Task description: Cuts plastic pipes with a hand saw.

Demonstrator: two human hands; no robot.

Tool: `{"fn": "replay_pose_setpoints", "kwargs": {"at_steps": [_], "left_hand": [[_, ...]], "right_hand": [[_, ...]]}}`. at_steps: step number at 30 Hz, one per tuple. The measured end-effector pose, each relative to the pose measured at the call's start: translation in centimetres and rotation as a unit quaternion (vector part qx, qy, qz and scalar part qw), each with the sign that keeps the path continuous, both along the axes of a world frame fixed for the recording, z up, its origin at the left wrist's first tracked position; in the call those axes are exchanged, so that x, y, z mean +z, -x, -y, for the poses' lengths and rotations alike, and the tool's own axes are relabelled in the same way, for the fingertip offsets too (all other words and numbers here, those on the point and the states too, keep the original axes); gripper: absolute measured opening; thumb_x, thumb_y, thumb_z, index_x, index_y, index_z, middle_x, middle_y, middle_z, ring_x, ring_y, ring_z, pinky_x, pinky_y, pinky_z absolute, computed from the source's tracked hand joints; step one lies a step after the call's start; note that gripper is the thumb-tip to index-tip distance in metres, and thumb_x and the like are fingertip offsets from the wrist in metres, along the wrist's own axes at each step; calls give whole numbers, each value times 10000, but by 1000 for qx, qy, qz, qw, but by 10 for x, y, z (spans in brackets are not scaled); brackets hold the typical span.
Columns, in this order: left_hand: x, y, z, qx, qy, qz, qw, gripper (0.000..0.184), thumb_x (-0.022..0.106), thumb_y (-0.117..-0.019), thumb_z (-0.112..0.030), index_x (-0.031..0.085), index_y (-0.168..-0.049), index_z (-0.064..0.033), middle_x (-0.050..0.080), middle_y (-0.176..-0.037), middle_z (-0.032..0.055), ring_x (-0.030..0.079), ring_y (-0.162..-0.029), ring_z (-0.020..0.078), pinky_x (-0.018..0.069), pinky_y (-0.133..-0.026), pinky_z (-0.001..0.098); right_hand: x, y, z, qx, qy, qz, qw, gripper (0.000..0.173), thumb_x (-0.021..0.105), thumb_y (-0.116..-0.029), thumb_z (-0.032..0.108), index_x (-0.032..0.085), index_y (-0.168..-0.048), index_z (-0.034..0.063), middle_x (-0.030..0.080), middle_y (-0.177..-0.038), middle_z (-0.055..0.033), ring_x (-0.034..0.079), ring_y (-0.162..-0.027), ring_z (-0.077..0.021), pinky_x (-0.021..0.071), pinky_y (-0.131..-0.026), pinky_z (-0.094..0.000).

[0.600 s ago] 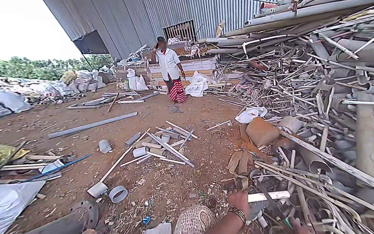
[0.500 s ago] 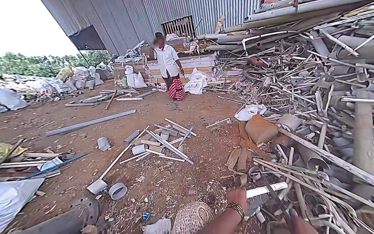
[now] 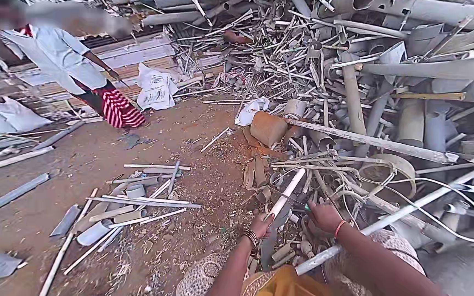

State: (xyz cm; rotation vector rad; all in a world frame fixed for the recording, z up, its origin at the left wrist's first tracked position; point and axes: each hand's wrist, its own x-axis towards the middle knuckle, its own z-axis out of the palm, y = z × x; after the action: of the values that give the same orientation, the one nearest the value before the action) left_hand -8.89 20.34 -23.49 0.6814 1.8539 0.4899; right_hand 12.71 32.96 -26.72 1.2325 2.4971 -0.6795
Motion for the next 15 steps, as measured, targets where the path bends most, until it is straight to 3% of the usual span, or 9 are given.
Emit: {"fn": "replay_pose_setpoints", "kwargs": {"at_steps": [2, 4, 6, 7, 10, 11, 13, 15], "left_hand": [[0, 1, 3, -20, -14, -13, 1000, 455, 523, -1089, -314, 496, -1339, 66, 577, -905, 129, 566, -715, 174, 522, -735, 334], [-3, 0, 6, -33, -15, -38, 999, 539, 630, -1041, -265, 426, -1431, 48, 611, -1013, 187, 599, -765, 211, 534, -759, 365], [-1, 1, 7, -32, -12, -42, 999, 640, 661, -1020, -186, 328, -1522, 29, 611, -1213, 283, 660, -900, 294, 552, -846, 422], [-1, 0, 8, -26, -15, -34, 999, 637, 652, -1022, -152, 313, -1531, 25, 606, -1240, 292, 673, -917, 301, 561, -852, 424], [-3, 1, 8, -16, -56, -22, 998, 458, 585, -1052, -125, 415, -1434, 60, 623, -1030, 176, 622, -769, 175, 549, -734, 331], [-3, 3, 8, -25, -64, -26, 997, 411, 566, -1062, -133, 457, -1399, 76, 625, -1050, 182, 612, -798, 181, 539, -761, 341], [0, 3, 8, -33, -74, -37, 996, 354, 541, -1072, -131, 523, -1340, 100, 634, -1059, 202, 590, -846, 204, 506, -826, 372], [2, -2, 9, -19, -86, -14, 996, 300, 510, -1083, -118, 550, -1288, 97, 619, -968, 131, 584, -785, 138, 516, -777, 305]], "right_hand": [[0, 2, -9, -96, 13, 6, 995, 467, 371, -1116, 374, 450, -1431, 39, 683, -1187, -264, 675, -1129, -461, 527, -910, -624], [-2, -1, -6, -45, 21, -3, 999, 482, 376, -1120, 385, 463, -1414, 13, 678, -1158, -290, 671, -1111, -487, 521, -902, -640], [1, -1, -1, 40, 29, -24, 998, 504, 394, -1119, 401, 478, -1415, 2, 672, -1134, -315, 655, -1096, -519, 492, -902, -668], [0, -1, -1, 30, 28, -32, 999, 503, 393, -1118, 406, 484, -1406, 3, 672, -1134, -310, 657, -1096, -514, 494, -900, -664], [-6, -2, -16, -125, 53, -51, 989, 510, 383, -1114, 402, 452, -1436, 13, 667, -1201, -286, 661, -1143, -475, 514, -924, -639], [-6, -5, -16, -114, 58, -54, 990, 507, 390, -1114, 403, 457, -1421, 5, 667, -1188, -291, 661, -1136, -481, 513, -921, -644], [-3, -7, -7, 6, 59, -63, 996, 497, 420, -1114, 404, 488, -1388, -4, 665, -1134, -311, 655, -1094, -509, 497, -901, -662], [-4, -10, -3, 47, 50, -67, 995, 504, 426, -1109, 427, 511, -1378, 10, 672, -1119, -305, 658, -1077, -510, 492, -888, -669]]}}
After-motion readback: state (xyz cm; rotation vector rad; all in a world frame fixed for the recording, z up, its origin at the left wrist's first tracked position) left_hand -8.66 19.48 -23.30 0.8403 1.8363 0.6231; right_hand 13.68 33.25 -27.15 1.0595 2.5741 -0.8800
